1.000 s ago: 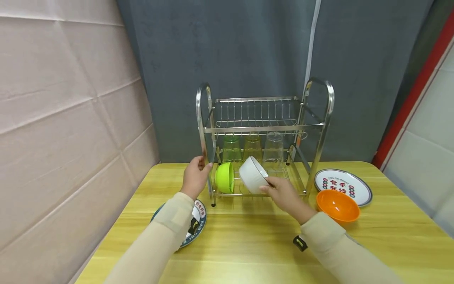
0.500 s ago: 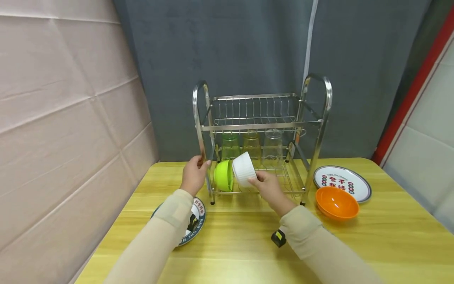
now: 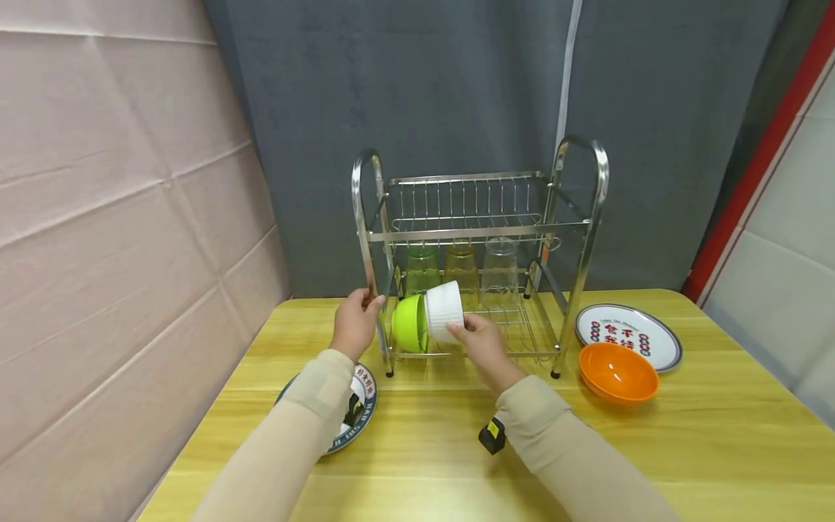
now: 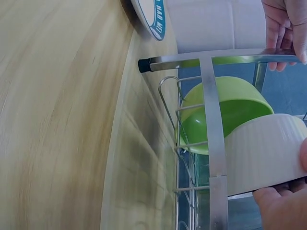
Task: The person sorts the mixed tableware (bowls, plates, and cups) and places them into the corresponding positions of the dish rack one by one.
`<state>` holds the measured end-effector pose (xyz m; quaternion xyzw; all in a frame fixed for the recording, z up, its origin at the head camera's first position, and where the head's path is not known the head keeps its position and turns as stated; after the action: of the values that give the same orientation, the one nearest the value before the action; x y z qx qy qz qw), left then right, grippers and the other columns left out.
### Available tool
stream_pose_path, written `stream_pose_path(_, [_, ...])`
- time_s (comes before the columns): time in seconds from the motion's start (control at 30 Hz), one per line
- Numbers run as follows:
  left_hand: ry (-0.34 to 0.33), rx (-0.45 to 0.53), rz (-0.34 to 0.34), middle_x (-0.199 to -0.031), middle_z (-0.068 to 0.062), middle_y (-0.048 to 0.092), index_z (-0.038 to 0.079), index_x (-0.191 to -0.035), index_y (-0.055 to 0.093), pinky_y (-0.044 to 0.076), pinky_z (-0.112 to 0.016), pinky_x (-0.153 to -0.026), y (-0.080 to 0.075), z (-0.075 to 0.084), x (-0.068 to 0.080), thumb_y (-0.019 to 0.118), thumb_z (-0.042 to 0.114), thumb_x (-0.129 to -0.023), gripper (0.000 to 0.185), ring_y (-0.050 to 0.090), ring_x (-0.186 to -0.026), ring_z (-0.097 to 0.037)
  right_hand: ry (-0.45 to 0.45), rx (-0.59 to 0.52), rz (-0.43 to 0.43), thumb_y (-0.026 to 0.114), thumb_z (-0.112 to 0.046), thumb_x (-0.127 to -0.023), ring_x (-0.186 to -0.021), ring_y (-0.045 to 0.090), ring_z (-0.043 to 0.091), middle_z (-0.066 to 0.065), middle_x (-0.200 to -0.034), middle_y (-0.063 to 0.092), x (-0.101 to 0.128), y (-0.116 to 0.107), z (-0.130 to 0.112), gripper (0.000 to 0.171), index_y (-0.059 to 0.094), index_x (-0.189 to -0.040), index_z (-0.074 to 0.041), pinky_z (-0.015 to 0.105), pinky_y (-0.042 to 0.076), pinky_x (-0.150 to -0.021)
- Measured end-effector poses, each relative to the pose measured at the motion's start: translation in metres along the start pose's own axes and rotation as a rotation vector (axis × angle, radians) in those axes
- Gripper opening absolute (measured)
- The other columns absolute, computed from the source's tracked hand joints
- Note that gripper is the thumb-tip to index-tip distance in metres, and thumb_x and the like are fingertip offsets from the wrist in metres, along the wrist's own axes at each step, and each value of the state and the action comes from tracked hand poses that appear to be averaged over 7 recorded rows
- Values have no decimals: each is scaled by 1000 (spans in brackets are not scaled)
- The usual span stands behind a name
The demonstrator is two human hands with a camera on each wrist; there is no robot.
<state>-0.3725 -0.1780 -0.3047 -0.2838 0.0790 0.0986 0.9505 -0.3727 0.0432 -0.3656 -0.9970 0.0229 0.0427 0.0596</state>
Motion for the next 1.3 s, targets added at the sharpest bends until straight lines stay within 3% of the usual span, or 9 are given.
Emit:
stream_pose_path(0.2, [22,-20,-7,-118,-19,60,0,-118,56,48,-44,-87,2,1,0,49,25,-102,30,56,-103,-31,51,-40,9,62,-10,-94,-104,58,27,22,-116,64,-2,5,5,29,63,-117,6,40,48,-89])
stream_pose_path(0.5, [48,-79,3,-99,-15,61,2,-111,57,43,-36,-68,3,0,-1,50,23,-102,24,51,-77,-24,117,-93,-6,59,-12,-96,-112,54,31,24,-124,59,-5,11,13,31,60,-121,7,41,44,-95])
stream_pose_path(0.67, [54,-74,-1,-97,-15,61,1,-112,57,43,-35,-67,3,1,-2,51,21,-101,23,50,-75,-24,132,-110,-18,58,-13,-98,-116,52,32,24,-127,57,-7,13,15,33,59,-124,7,44,42,-100])
stream_pose_path(1.1, [41,-69,-11,-115,-18,63,-1,-124,55,48,-39,-77,4,0,-3,52,18,-101,31,58,-92,-26,203,-115,-49,58,-16,-98,-119,51,34,22,-128,56,-10,19,22,35,57,-127,4,46,41,-102])
stream_pose_path(1.3, [35,-58,-19,-116,-18,62,-1,-126,54,46,-38,-75,4,0,-1,51,19,-101,32,57,-90,-27,207,-117,-68,56,-16,-99,-122,49,37,24,-131,53,-11,22,25,39,53,-131,5,48,40,-104])
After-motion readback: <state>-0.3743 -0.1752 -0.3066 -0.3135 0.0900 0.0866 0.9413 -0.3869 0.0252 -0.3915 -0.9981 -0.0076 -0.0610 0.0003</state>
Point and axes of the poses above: each hand's wrist, its own x-axis away from the middle knuckle, its own y-axis out of the palm, z = x × y, the point moved 9 cm from there along -x, towards the middle knuckle
